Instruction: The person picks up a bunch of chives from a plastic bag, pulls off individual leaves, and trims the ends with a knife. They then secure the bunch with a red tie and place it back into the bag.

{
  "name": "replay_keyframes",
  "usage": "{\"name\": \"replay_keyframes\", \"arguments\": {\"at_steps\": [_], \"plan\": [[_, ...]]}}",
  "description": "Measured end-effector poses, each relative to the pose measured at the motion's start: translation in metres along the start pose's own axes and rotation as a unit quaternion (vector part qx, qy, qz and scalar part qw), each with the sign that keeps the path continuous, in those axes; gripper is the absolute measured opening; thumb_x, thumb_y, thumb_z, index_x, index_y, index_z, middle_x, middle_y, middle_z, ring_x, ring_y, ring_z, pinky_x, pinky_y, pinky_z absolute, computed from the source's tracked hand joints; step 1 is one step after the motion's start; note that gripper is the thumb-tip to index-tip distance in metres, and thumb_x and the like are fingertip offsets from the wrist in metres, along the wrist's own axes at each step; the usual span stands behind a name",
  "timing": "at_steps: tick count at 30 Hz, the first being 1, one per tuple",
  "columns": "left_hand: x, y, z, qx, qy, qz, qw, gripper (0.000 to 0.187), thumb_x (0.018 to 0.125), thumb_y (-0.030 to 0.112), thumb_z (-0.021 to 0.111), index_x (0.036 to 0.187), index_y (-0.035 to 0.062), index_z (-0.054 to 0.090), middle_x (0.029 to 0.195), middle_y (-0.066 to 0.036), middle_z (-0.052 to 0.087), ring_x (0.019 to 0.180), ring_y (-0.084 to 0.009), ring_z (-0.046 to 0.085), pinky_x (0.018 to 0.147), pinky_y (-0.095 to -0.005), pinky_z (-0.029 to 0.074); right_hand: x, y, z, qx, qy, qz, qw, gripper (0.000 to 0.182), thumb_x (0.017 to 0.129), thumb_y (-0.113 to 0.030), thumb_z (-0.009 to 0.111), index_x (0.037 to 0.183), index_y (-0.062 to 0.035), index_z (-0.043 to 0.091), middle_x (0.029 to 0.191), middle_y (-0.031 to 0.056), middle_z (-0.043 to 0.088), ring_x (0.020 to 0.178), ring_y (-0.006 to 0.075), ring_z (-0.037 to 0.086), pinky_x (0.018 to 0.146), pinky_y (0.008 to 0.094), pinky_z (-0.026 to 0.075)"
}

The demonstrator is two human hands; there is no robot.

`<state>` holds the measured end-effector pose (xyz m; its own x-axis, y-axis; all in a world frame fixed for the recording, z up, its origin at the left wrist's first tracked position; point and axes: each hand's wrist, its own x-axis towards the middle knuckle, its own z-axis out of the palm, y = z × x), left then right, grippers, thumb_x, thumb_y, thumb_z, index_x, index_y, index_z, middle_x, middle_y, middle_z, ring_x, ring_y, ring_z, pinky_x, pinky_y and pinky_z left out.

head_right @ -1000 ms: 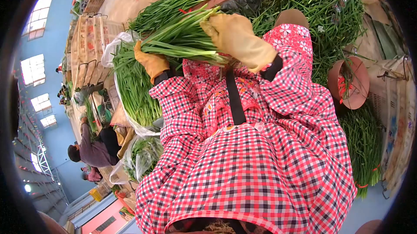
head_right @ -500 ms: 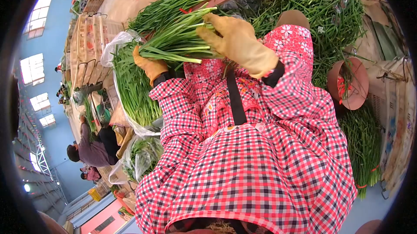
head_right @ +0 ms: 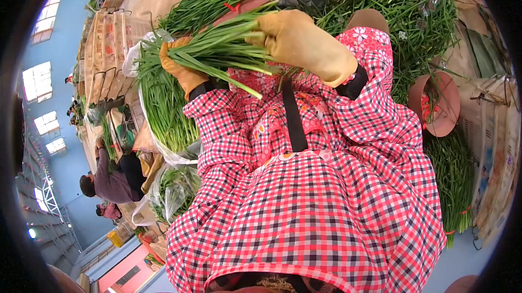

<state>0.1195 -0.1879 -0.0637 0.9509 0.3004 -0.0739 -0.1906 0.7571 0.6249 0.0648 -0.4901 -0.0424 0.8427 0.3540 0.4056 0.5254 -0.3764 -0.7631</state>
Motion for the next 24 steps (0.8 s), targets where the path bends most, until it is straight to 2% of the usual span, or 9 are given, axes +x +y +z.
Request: {"name": "replay_keyframes", "arguments": {"at_steps": [2,5,9,10,13,14,17,21,24], "plan": [[-0.003,-0.003,0.011,0.018,0.014,0.009,1.0,0.035,0.092,0.025,0.053,0.064,0.0186,0.032,0.057,0.001,0.036,0.055,-0.0162,0.036,0.057,-0.0311,0.035,-0.003,-0.014,-0.007,-0.097,-0.109,0.011,0.989,0.014,0.083,-0.009,0.061,0.096,-0.0064,0.068,0.08,0.018,0.066,0.076,0.0387,0.065,0.066,0.0442,0.052],[0.002,0.004,-0.003,0.034,-0.108,-0.024,0.993,0.039,0.092,0.025,0.053,0.061,0.0192,0.029,0.054,0.002,0.033,0.055,-0.015,0.033,0.057,-0.0307,0.035,-0.021,-0.004,-0.006,0.056,-0.08,-0.021,0.995,0.012,0.086,-0.008,0.062,0.097,-0.0013,0.062,0.083,0.0222,0.063,0.074,0.0389,0.063,0.063,0.0393,0.052],[0.002,0.003,0.001,-0.035,-0.165,-0.055,0.984,0.041,0.091,0.022,0.054,0.06,0.0198,0.027,0.054,0.004,0.03,0.055,-0.0128,0.031,0.06,-0.029,0.034,-0.034,-0.037,-0.042,0.402,-0.122,0.149,0.895,0.016,0.094,-0.011,0.056,0.088,0.0034,0.061,0.072,0.0118,0.063,0.052,0.021,0.056,0.049,0.0267,0.046],[-0.005,0.001,0.007,-0.067,-0.133,-0.041,0.988,0.041,0.091,0.021,0.054,0.06,0.0201,0.028,0.056,0.005,0.031,0.056,-0.0117,0.031,0.061,-0.0295,0.035,-0.046,-0.031,-0.044,0.445,-0.097,0.117,0.883,0.024,0.098,-0.016,0.054,0.087,0.0042,0.061,0.071,0.0081,0.061,0.051,0.0117,0.055,0.047,0.023,0.044],[-0.008,0.005,0.004,-0.172,-0.158,-0.103,0.967,0.038,0.092,0.02,0.054,0.061,0.0193,0.032,0.057,0.004,0.035,0.057,-0.0115,0.033,0.063,-0.0305,0.036,-0.074,0.008,-0.045,0.562,-0.077,0.064,0.821,0.024,0.095,-0.02,0.063,0.089,0.0039,0.062,0.07,0.0079,0.063,0.051,0.0101,0.054,0.049,0.024,0.042],[-0.007,0.005,0.001,-0.145,-0.13,-0.082,0.977,0.037,0.093,0.021,0.054,0.062,0.0191,0.033,0.059,0.004,0.037,0.058,-0.0119,0.035,0.064,-0.0309,0.037,-0.074,0.007,-0.046,0.456,-0.082,0.166,0.871,0.031,0.091,-0.027,0.068,0.092,0.0035,0.064,0.075,0.0096,0.066,0.058,0.0143,0.06,0.055,0.0276,0.047],[-0.001,0.001,-0.012,-0.064,-0.053,-0.024,0.996,0.033,0.094,0.022,0.053,0.064,0.0185,0.039,0.066,0.003,0.044,0.061,-0.0132,0.041,0.069,-0.032,0.041,-0.071,-0.006,-0.005,0.155,0.04,0.08,0.984,0.039,0.087,-0.035,0.072,0.092,0.0031,0.064,0.081,0.0116,0.068,0.069,0.0215,0.064,0.063,0.0355,0.05],[0.012,-0.005,-0.038,-0.178,-0.223,-0.055,0.957,0.032,0.092,0.03,0.058,0.067,0.0168,0.043,0.07,0.004,0.046,0.072,-0.0147,0.045,0.078,-0.0342,0.04,-0.046,-0.025,0.016,-0.103,-0.076,0.148,0.981,0.04,0.084,-0.042,0.069,0.089,-0.003,0.065,0.095,0.0132,0.07,0.088,0.03,0.068,0.077,0.0411,0.052],[0.018,-0.001,-0.05,-0.205,-0.208,-0.094,0.952,0.033,0.091,0.03,0.06,0.066,0.0169,0.043,0.07,0.004,0.046,0.072,-0.0145,0.045,0.08,-0.0335,0.039,-0.027,-0.041,0.017,-0.248,-0.201,0.106,0.942,0.029,0.087,-0.038,0.063,0.086,-0.0099,0.068,0.086,0.0115,0.071,0.08,0.0286,0.07,0.067,0.0413,0.054]]}}
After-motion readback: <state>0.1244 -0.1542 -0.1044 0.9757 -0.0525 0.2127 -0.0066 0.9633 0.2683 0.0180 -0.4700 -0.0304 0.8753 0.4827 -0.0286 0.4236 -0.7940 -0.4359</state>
